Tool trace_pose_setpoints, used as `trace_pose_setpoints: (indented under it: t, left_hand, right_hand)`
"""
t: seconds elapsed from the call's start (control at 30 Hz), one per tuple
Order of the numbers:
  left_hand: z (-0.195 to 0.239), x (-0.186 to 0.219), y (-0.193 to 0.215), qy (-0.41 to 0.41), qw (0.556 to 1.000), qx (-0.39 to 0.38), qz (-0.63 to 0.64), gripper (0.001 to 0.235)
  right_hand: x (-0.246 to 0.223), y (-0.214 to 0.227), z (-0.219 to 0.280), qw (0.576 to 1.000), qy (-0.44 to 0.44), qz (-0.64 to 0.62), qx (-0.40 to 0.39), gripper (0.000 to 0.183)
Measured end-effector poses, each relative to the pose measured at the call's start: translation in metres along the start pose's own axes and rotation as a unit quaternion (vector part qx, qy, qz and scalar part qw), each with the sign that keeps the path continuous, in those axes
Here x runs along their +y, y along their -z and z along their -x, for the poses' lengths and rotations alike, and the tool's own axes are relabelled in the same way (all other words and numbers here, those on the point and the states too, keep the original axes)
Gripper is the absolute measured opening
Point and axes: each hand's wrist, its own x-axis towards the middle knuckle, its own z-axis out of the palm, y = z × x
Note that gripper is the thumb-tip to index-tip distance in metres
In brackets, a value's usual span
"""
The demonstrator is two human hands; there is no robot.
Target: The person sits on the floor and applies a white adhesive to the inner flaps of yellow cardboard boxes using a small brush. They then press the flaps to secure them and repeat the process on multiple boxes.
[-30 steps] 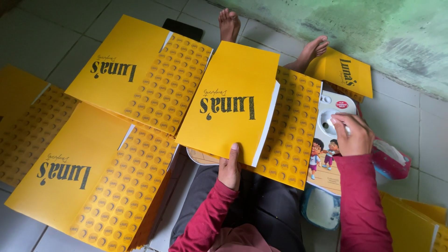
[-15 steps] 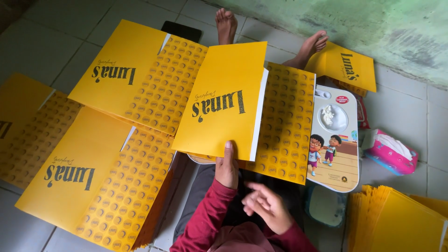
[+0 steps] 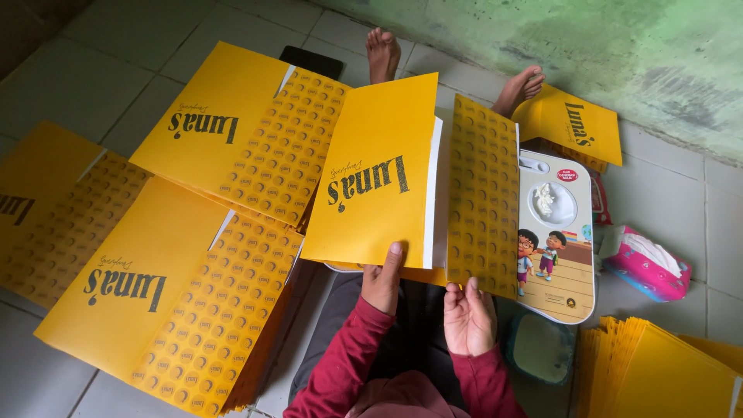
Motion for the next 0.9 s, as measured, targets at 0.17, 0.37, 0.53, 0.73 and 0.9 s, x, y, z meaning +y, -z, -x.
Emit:
trace_pose_setpoints:
  t: [0.17,0.37,0.53,0.73,0.9]
  left_hand:
    - [-0.002,-0.005,0.001,0.005,1.0,0.008,0.018,0.044]
    - [-0.003,-0.005,0.003,0.029,0.999,0.008,0.035,0.047]
    - [0.0,0.002,-0.003,0.024,1.0,0.013,0.012,0.049]
    - [0.003,0.016,-0.008,-0.043,0.988,-0.002,-0.147,0.04]
    - [0.003,0.013,0.0,-0.042,0.984,-0.014,-0.175,0.029]
  right_hand:
    - [-0.003,0.006,-0.001,1.0,0.006,-0.012,-0.027,0.042]
    - [-0.001,0.005,0.001,0.998,0.027,-0.008,-0.057,0.056]
    - [0.004,-0.005,0.01,0.993,0.06,0.077,-0.072,0.054]
    - [0.007,-0.037,0.015,0.982,0.058,0.127,-0.13,0.075]
    - [0.008,-0.052,0.01,0.977,0.063,0.173,-0.108,0.074]
